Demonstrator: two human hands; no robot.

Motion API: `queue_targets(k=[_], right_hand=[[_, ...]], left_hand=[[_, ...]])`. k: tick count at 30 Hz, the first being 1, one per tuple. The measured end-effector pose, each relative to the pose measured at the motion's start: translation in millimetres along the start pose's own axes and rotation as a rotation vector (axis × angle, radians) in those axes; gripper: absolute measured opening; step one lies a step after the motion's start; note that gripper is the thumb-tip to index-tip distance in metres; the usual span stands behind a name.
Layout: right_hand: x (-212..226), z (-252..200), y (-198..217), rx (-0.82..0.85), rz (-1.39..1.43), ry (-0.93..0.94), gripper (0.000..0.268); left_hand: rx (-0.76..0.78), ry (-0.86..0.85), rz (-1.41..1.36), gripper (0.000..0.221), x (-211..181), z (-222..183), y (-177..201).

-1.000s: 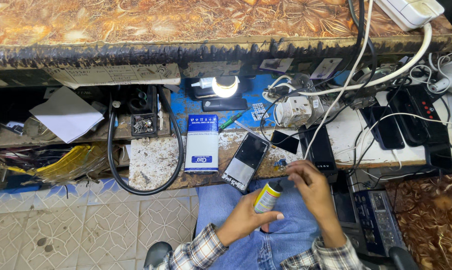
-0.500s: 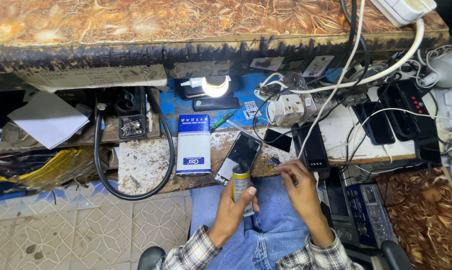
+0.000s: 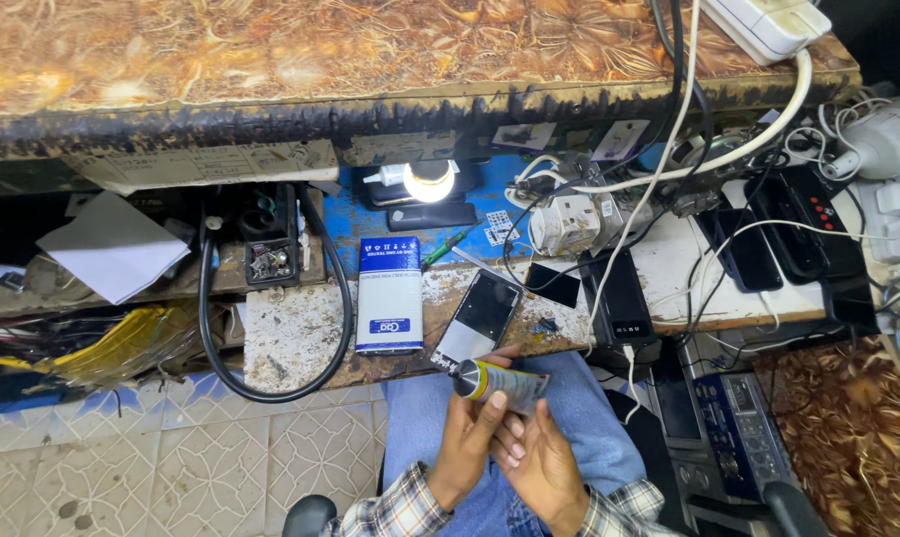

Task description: The person applies adhesive from a tube onto the back of a disassembled smartphone. They squeeze the tube to dispense the adhesive along the edges and surface of the phone's back panel.

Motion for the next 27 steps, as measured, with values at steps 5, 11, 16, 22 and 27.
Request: queue_targets(k=[5,11,16,22,27], right_hand=[[-5.9,-1.3,-19.0,0.074,0.162,-0.052,0.055],[-2.8,8.4,23.8,-0.254,0.079,-0.014,0.056],[63.0,-13.8,-41.7,-0.211,0.098,0.183,0.046],[124.8,-38.3,-43.6,-0.011,0.14,0.394,0.04],[126.6,-43.4,-52.2,0.112,0.113,0.39,0.048]], left_hand=[[-0.016,0.086,-0.01,0.049,8.2,-1.2,-0.2],[0.043,0.206,-0.037,0.047,12.8,-8.0,-8.2],[0.224,-0.014,0.337,0.054,-6.1,-3.9,-18.0],[0.22,-0.219,0.923,0.029,15.2,15.9,-10.9],[0.028,-0.142,1.531,0.07,74.7,48.4,15.3]])
Point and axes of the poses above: each hand's wrist, its own z-axis towards the middle knuckle, its own y-axis out of the back of the hand, x = y × z, the point moved 6 cm from there along z, towards the middle knuckle, and after that the axes turned 1 degree about z, right-handed, at the moved point
